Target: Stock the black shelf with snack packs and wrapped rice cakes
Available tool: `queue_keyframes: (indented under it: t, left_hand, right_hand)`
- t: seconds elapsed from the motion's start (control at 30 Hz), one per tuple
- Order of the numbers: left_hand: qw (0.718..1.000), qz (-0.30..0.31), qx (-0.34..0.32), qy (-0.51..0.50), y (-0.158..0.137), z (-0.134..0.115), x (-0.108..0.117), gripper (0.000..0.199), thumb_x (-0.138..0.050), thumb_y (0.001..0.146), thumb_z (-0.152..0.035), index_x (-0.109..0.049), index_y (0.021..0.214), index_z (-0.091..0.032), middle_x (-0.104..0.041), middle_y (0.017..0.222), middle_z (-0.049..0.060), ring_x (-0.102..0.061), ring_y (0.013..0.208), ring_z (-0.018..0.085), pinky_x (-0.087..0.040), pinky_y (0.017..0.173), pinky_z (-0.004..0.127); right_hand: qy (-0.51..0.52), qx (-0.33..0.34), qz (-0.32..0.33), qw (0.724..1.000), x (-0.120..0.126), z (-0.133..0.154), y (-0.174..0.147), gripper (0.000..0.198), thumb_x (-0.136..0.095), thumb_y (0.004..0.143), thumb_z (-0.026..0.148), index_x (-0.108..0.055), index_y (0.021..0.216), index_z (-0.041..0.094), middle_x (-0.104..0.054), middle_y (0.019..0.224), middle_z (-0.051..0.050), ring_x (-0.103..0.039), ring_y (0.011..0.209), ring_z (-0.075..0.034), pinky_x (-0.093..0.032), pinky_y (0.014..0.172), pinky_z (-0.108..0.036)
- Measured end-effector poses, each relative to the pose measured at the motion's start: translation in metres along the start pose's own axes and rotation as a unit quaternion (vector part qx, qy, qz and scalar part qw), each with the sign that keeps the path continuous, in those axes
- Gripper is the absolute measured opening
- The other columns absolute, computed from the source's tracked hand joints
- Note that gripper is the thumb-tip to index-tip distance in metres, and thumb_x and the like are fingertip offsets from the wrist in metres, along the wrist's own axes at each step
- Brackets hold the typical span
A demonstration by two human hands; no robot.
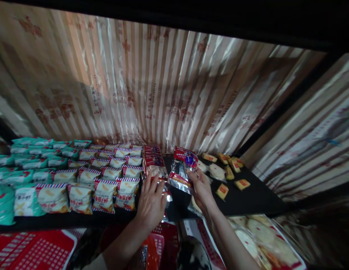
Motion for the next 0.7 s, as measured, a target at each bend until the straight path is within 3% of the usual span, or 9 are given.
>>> queue_keyframes:
  t: [0.13,0.23,0.4,0.6,0.7]
  left_hand:
    - [0.999,0.024,-0.009,0.043,0.017,0.005,-0.009,0.052,-0.052,0.079,-0.038,-0.048,0.127,-0.017,-0.038,0.141,0.015,-0.019,0.136,0.034,-0.024,0.106,0.058]
    - [0.998,0.031,-0.007,0.055,0.023,0.009,-0.015,0.056,-0.053,0.078,-0.042,-0.048,0.127,-0.016,-0.040,0.140,0.016,-0.023,0.135,0.035,-0.022,0.106,0.059]
    - [0.997,0.044,-0.008,0.070,0.023,0.012,-0.019,0.051,-0.052,0.078,-0.037,-0.051,0.123,-0.014,-0.044,0.136,0.017,-0.032,0.130,0.035,-0.022,0.105,0.060]
    - [0.997,0.013,-0.026,0.073,0.014,0.012,-0.022,0.041,-0.049,0.081,-0.029,-0.053,0.120,-0.018,-0.052,0.130,0.014,-0.037,0.128,0.032,-0.023,0.106,0.060]
    - [0.996,0.008,-0.036,0.076,0.008,0.013,-0.025,0.040,-0.049,0.080,-0.028,-0.054,0.119,-0.018,-0.053,0.129,0.013,-0.040,0.126,0.032,-0.023,0.106,0.060]
  right_hand:
    - [-0.031,0.034,0.001,0.999,-0.013,0.001,0.034,0.035,-0.065,0.065,0.040,-0.053,0.093,0.024,-0.069,0.084,-0.002,-0.066,0.074,-0.022,-0.053,0.058,-0.032]
    - [-0.034,0.034,0.012,0.999,-0.024,-0.004,0.055,0.035,-0.065,0.065,0.041,-0.053,0.093,0.024,-0.069,0.083,-0.003,-0.066,0.072,-0.022,-0.054,0.059,-0.033]
    - [-0.006,0.025,0.015,1.000,-0.039,-0.015,0.079,0.038,-0.068,0.062,0.041,-0.053,0.092,0.023,-0.067,0.078,0.000,-0.064,0.066,-0.019,-0.053,0.058,-0.032]
    - [-0.021,0.015,0.044,0.999,-0.056,-0.032,0.100,0.041,-0.066,0.061,0.042,-0.054,0.095,0.022,-0.067,0.079,0.000,-0.064,0.067,-0.019,-0.052,0.059,-0.032]
    - [-0.058,0.053,0.054,0.995,-0.064,-0.040,0.115,0.041,-0.064,0.064,0.045,-0.054,0.095,0.020,-0.067,0.076,0.000,-0.064,0.067,-0.018,-0.052,0.060,-0.031]
Point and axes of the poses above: each hand's wrist, its own y-axis towards the middle knuckle, its own x-axis out of the back of the hand, z = x × y, the point moved 1 cm from there along y, towards the middle knuckle
